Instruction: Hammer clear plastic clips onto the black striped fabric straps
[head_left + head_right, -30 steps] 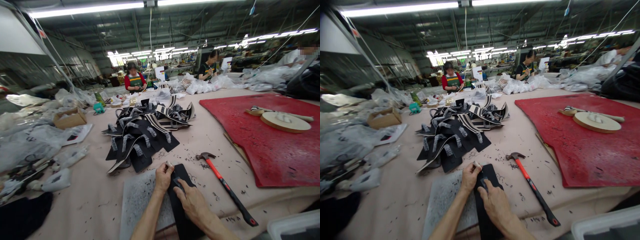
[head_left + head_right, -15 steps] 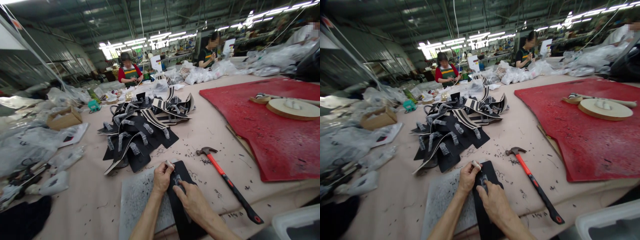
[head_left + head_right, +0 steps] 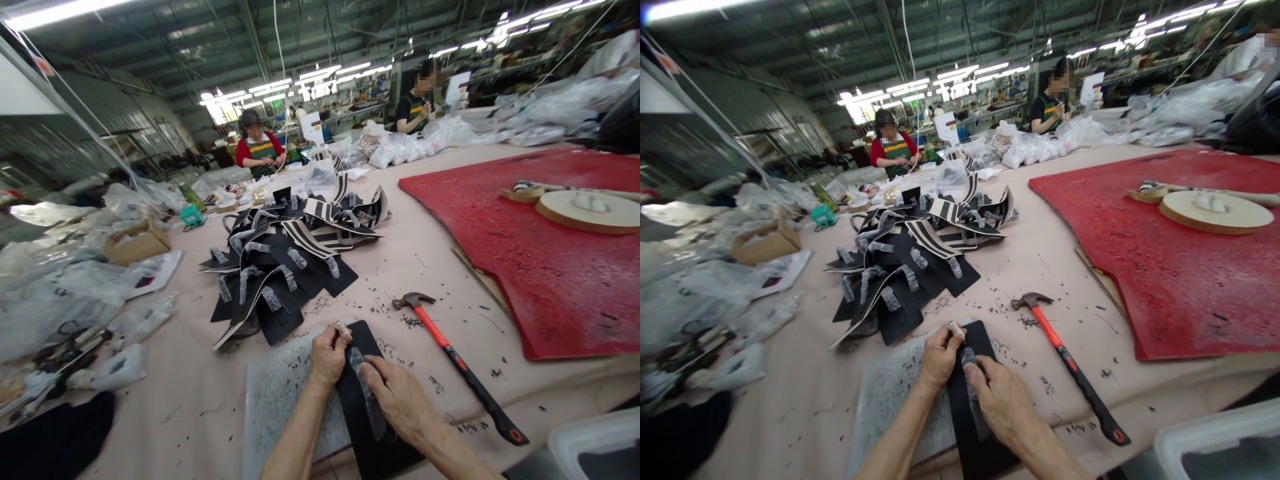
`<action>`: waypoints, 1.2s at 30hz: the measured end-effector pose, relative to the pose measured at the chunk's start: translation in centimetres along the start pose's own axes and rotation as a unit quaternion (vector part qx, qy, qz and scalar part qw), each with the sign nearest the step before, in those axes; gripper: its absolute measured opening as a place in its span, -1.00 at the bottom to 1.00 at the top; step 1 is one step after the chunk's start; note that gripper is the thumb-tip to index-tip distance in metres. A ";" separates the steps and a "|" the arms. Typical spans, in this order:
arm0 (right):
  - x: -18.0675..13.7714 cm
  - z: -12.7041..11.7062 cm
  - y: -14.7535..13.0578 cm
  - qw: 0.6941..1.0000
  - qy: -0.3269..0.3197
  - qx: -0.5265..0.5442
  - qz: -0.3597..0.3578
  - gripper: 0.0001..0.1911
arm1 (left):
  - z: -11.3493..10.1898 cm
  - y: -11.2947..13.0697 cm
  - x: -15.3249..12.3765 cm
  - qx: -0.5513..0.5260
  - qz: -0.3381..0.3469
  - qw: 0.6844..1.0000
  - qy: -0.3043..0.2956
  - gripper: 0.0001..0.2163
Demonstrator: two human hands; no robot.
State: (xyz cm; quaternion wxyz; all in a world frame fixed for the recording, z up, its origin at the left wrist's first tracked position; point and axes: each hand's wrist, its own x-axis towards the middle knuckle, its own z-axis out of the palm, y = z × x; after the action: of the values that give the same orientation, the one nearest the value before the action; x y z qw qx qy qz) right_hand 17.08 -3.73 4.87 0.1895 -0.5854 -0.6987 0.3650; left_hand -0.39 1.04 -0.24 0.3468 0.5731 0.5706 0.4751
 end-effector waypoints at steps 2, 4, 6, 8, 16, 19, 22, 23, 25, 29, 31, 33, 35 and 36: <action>0.1 -1.7 2.3 0.993 0.081 -0.080 -0.013 -0.52 | 0.0 0.2 -0.1 0.019 0.019 1.000 -0.002 -0.87; 0.2 -3.7 5.4 0.966 0.157 -0.204 -0.010 -0.56 | 0.1 0.4 -0.2 0.036 0.035 0.999 0.000 -0.87; 0.1 -5.4 8.6 0.939 0.163 -0.302 0.026 -0.62 | 0.1 0.6 -0.3 0.049 0.047 0.998 0.004 -0.87; -0.1 -6.8 11.1 0.937 0.136 -0.311 0.078 -0.76 | 0.1 0.7 -0.3 0.058 0.054 0.997 0.008 -0.88; -0.4 -8.8 7.4 0.941 -0.040 0.248 0.228 -0.80 | 0.3 0.4 -0.6 0.077 0.081 0.994 0.007 -0.88; -0.9 -9.0 3.7 0.968 0.029 0.197 0.154 -0.60 | 0.4 0.3 -0.7 0.071 0.083 0.994 0.004 -0.89; -1.5 -8.9 1.5 0.992 0.120 0.029 -0.014 -0.54 | 0.4 0.3 -0.7 0.071 0.089 0.993 0.001 -0.90; -1.6 -8.9 1.2 0.989 0.129 -0.036 -0.061 -0.55 | 0.4 0.4 -0.6 0.075 0.093 0.993 0.000 -0.90; -1.5 -9.0 0.9 0.976 0.104 -0.151 -0.114 -0.61 | 0.3 0.5 -0.6 0.089 0.099 0.991 0.002 -0.90; -1.2 -11.5 -1.1 0.952 0.074 -0.251 -0.159 -0.68 | 0.3 0.4 -0.6 0.101 0.108 0.989 -0.003 -0.89; -1.1 -13.0 -3.0 0.943 0.162 -0.219 -0.188 -0.64 | 0.3 0.3 -0.6 0.093 0.111 0.990 -0.004 -0.89; -1.2 -13.4 -4.3 0.924 0.289 -0.158 -0.195 -0.61 | 0.4 0.1 -0.6 0.088 0.105 0.991 -0.002 -0.89; -1.4 -12.4 -3.9 0.903 0.353 -0.126 -0.210 -0.61 | 0.4 0.0 -0.6 0.092 0.097 0.991 -0.005 -0.90; -1.5 -11.6 -3.1 0.903 0.339 -0.138 -0.224 -0.60 | 0.4 -0.1 -0.6 0.097 0.094 0.991 -0.010 -0.90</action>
State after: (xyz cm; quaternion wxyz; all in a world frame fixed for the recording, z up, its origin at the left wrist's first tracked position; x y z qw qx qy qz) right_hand 23.39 -1.96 15.10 0.4089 -0.5222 -0.7484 -0.0081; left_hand 0.06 0.56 -0.53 0.2490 0.6597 0.5542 0.4424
